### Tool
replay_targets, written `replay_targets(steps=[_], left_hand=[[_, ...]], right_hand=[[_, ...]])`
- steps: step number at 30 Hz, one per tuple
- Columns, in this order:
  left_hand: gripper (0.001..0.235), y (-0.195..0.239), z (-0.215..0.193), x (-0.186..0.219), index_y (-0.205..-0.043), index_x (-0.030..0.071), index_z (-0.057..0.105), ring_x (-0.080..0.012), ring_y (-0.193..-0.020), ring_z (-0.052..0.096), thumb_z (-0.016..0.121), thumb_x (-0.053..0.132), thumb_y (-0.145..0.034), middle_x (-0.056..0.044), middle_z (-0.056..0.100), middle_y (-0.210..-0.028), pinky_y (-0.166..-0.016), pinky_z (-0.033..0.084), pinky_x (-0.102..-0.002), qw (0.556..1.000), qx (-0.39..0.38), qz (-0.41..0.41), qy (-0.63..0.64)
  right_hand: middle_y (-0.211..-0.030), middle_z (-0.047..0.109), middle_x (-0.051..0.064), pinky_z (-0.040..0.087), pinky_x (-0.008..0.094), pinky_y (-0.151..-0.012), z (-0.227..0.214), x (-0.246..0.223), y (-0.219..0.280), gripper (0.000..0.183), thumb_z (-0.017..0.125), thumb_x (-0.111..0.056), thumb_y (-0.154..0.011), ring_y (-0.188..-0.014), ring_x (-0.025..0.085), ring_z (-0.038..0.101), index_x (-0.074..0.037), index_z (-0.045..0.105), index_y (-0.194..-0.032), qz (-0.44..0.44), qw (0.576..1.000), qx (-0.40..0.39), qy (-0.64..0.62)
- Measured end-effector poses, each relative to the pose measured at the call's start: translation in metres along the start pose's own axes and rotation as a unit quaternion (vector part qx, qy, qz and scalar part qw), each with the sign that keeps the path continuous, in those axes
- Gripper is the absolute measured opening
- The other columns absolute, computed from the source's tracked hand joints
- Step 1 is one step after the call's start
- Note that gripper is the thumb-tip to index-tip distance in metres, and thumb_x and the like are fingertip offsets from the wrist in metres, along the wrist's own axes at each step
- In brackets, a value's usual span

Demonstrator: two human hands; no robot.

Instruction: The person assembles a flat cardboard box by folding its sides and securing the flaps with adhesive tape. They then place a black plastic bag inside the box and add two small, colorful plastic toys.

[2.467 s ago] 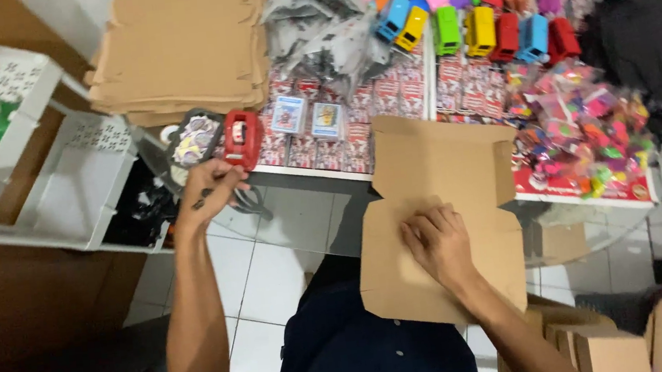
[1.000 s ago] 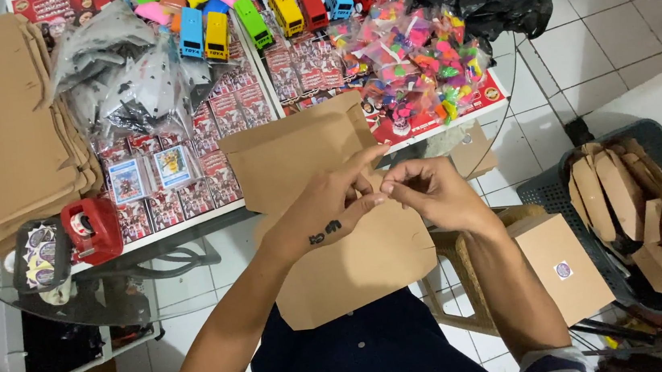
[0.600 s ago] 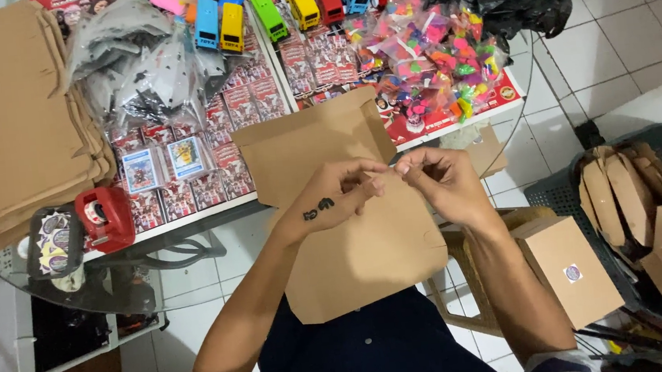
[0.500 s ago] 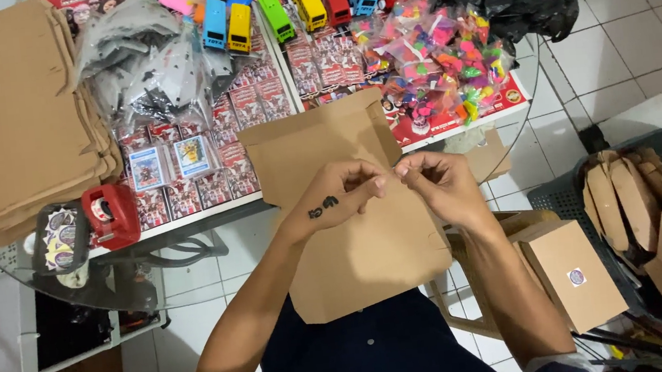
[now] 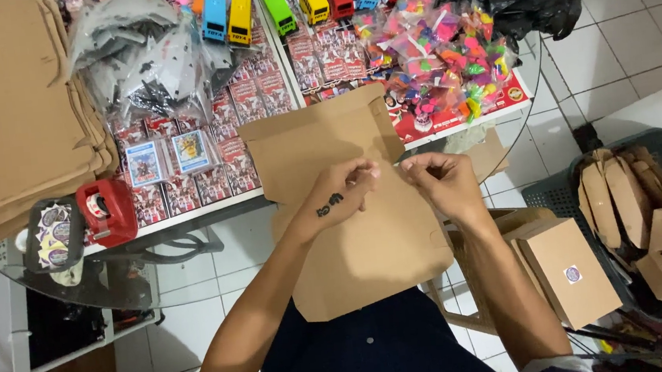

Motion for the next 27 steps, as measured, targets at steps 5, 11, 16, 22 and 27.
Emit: replay_targets(steps=[5,11,16,22,27], left_hand=[[0.042,0.002,0.007,0.01,-0.123,-0.007,0.065,-0.0112,-0.055,0.063,0.067,0.021,-0.092,-0.015,0.069,-0.089,-0.058,0.053,-0.027,0.999,0.011,0.02,0.037],[0.021,-0.018,0.005,-0.02,-0.1,0.0,0.074,-0.0122,-0.055,0.065,0.068,0.018,-0.092,-0.012,0.071,-0.081,-0.055,0.051,-0.024,0.998,0.027,0.056,0.022],[0.014,-0.021,0.003,-0.033,-0.091,0.003,0.074,-0.0124,-0.058,0.065,0.067,0.015,-0.092,-0.008,0.07,-0.076,-0.055,0.05,-0.025,0.997,0.043,0.06,-0.014],[0.014,-0.018,-0.003,-0.029,-0.09,0.003,0.073,-0.0141,-0.059,0.066,0.064,0.011,-0.095,-0.009,0.067,-0.075,-0.056,0.052,-0.026,0.997,0.038,0.058,-0.026],[0.015,-0.016,-0.001,-0.028,-0.091,0.003,0.073,-0.0161,-0.062,0.067,0.063,0.013,-0.096,-0.009,0.067,-0.076,-0.056,0.052,-0.028,0.997,0.03,0.053,-0.053]], right_hand=[[-0.069,0.07,0.008,0.054,0.027,-0.064,0.004,-0.015,0.005,0.01,0.072,-0.009,-0.092,-0.067,0.012,0.059,-0.001,0.079,-0.095,-0.01,1.0,0.002,-0.005],[-0.065,0.07,0.008,0.052,0.026,-0.06,0.011,-0.039,0.013,0.01,0.073,-0.01,-0.092,-0.064,0.01,0.055,-0.003,0.08,-0.095,-0.004,1.0,0.008,-0.005],[-0.06,0.064,0.004,0.042,0.021,-0.053,-0.008,-0.031,0.002,0.01,0.071,-0.013,-0.095,-0.062,0.006,0.049,-0.01,0.081,-0.095,-0.054,0.995,0.071,0.042],[-0.062,0.067,0.007,0.045,0.025,-0.054,-0.002,-0.031,0.001,0.01,0.074,-0.011,-0.089,-0.062,0.011,0.051,-0.011,0.082,-0.095,-0.061,0.996,-0.016,0.067],[-0.062,0.066,0.008,0.042,0.023,-0.051,0.01,-0.024,-0.008,0.012,0.077,-0.014,-0.086,-0.058,0.012,0.054,-0.004,0.08,-0.093,-0.046,0.992,-0.093,0.067]])
Point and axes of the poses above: each hand's wrist, its own y-axis away from the middle knuckle, its own z-axis out of the palm, x = y × z, the point moved 3 cm from there along -y, towards the middle knuckle
